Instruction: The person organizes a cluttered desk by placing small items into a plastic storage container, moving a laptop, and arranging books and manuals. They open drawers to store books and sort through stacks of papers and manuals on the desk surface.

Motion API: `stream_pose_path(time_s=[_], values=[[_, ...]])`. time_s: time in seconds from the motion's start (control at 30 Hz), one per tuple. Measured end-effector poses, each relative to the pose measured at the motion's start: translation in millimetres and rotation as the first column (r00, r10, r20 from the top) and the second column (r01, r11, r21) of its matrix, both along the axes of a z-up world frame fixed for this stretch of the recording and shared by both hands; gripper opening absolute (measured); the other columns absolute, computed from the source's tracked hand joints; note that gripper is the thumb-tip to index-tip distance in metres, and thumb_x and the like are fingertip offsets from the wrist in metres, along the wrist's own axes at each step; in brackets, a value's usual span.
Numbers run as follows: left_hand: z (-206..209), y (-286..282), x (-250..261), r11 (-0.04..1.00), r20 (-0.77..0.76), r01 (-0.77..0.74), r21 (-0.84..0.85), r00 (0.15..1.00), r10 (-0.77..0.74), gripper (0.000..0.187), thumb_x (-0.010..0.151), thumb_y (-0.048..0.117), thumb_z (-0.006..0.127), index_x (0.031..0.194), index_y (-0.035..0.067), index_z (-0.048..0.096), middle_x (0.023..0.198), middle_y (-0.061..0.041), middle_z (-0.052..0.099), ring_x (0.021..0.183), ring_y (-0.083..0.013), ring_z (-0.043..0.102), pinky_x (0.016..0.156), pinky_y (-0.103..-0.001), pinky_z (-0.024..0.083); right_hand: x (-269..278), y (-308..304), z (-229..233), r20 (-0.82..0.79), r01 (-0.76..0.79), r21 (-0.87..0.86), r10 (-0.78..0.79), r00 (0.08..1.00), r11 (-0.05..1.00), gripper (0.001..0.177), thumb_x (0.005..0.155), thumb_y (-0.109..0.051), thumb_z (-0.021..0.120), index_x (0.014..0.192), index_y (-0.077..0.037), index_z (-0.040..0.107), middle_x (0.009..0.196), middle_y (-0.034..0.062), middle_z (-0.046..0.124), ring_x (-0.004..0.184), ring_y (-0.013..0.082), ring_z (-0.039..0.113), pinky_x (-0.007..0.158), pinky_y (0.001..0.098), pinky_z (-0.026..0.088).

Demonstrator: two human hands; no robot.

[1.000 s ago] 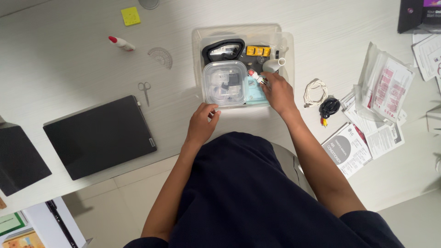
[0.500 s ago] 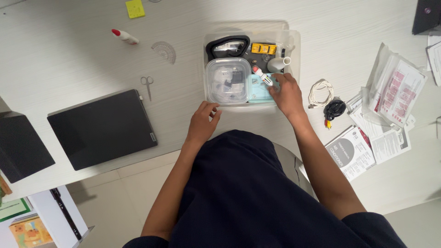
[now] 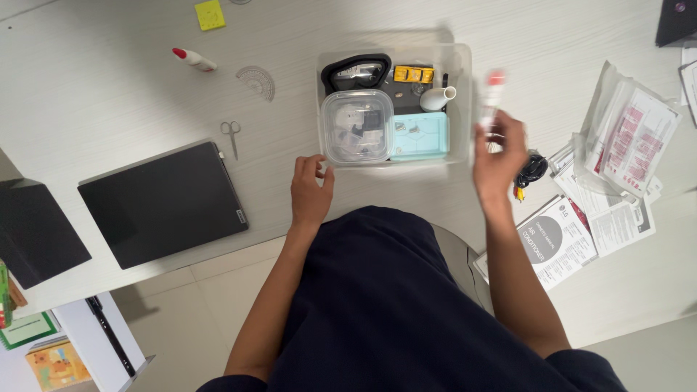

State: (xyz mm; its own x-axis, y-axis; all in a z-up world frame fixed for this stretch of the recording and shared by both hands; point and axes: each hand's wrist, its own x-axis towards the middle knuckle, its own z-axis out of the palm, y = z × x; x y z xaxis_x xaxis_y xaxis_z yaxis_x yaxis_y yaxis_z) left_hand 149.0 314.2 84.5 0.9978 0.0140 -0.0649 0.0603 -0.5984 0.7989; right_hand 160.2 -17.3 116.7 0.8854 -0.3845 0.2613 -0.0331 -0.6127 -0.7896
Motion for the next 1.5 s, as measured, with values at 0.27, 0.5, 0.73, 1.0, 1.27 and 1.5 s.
stream_pose_path(time_s=[0.27, 0.5, 0.73, 1.0, 1.27, 1.5], values=[[-11.9, -8.0, 6.3, 0.992, -0.129, -0.110, -0.060, 0.986, 0.102, 0.034, 0.100, 0.014, 0.062, 0.130, -0.001, 0.056, 0.107, -0.013, 0.062, 0.082, -0.0234, 0.067, 0.073, -0.038, 0.055, -27.0, -56.4, -88.0, -0.239, 0.082, -0.064, -0.095, 0.966, 0.995, 0.031, 0.090, -0.005, 0.080, 0.116, 0.006, 0.068, 0.100, 0.0160, 0.073, 0.085, 0.0226, 0.073, 0.074, 0.0339, 0.058], [-11.2, -0.4, 8.3, 0.981, -0.137, -0.186, -0.051, 0.975, 0.178, 0.024, 0.098, 0.015, 0.064, 0.118, 0.001, 0.065, 0.096, -0.014, 0.071, 0.078, -0.0240, 0.070, 0.072, -0.038, 0.056, -44.5, -28.3, -118.5, -0.368, 0.027, -0.140, -0.078, 0.926, 0.990, 0.026, 0.084, -0.001, 0.077, 0.109, 0.006, 0.070, 0.092, 0.0204, 0.073, 0.082, 0.0305, 0.074, 0.076, 0.0398, 0.058], [-21.2, 28.3, 8.1, 0.957, -0.117, -0.289, -0.027, 0.952, 0.284, 0.018, 0.099, 0.015, 0.063, 0.111, 0.002, 0.067, 0.091, -0.012, 0.072, 0.075, -0.0237, 0.070, 0.071, -0.038, 0.056, -40.4, -16.6, -109.9, -0.383, 0.010, -0.054, -0.030, 0.923, 0.998, 0.027, 0.084, -0.008, 0.079, 0.106, 0.006, 0.070, 0.093, 0.0185, 0.074, 0.080, 0.0289, 0.075, 0.076, 0.0384, 0.058], [-47.7, 84.3, 17.3, 0.947, -0.024, -0.306, 0.095, 0.951, 0.310, 0.018, 0.098, 0.014, 0.064, 0.111, 0.001, 0.068, 0.094, -0.014, 0.070, 0.077, -0.0256, 0.068, 0.071, -0.040, 0.054, -61.3, -13.7, -104.9, -0.357, 0.122, -0.036, -0.127, 0.925, 0.992, 0.036, 0.096, -0.017, 0.074, 0.123, 0.007, 0.067, 0.101, 0.0183, 0.073, 0.088, 0.0255, 0.075, 0.076, 0.0358, 0.058], [-57.5, 83.0, 35.1, 0.956, -0.017, -0.096, -0.276, 0.995, 0.095, 0.025, 0.098, 0.019, 0.066, 0.113, -0.001, 0.068, 0.104, -0.013, 0.072, 0.081, -0.0210, 0.071, 0.071, -0.034, 0.058, -62.4, 34.1, -111.2, -0.434, 0.339, 0.614, -0.054, 0.899, 0.712, 0.045, 0.110, -0.020, 0.040, 0.152, -0.005, 0.034, 0.111, 0.0183, 0.067, 0.080, 0.0225, 0.068, 0.068, 0.0340, 0.060], [-58.9, 57.9, 42.4, 0.971, -0.112, 0.083, -0.224, 0.987, -0.111, 0.042, 0.098, 0.024, 0.066, 0.130, -0.003, 0.062, 0.113, -0.021, 0.071, 0.077, -0.0243, 0.071, 0.073, -0.036, 0.057, -50.5, 96.6, -89.8, -0.417, 0.385, 0.755, -0.065, 0.907, 0.531, 0.079, 0.101, -0.013, 0.043, 0.164, -0.023, -0.003, 0.116, 0.0206, 0.062, 0.087, 0.0263, 0.068, 0.077, 0.0395, 0.060]])
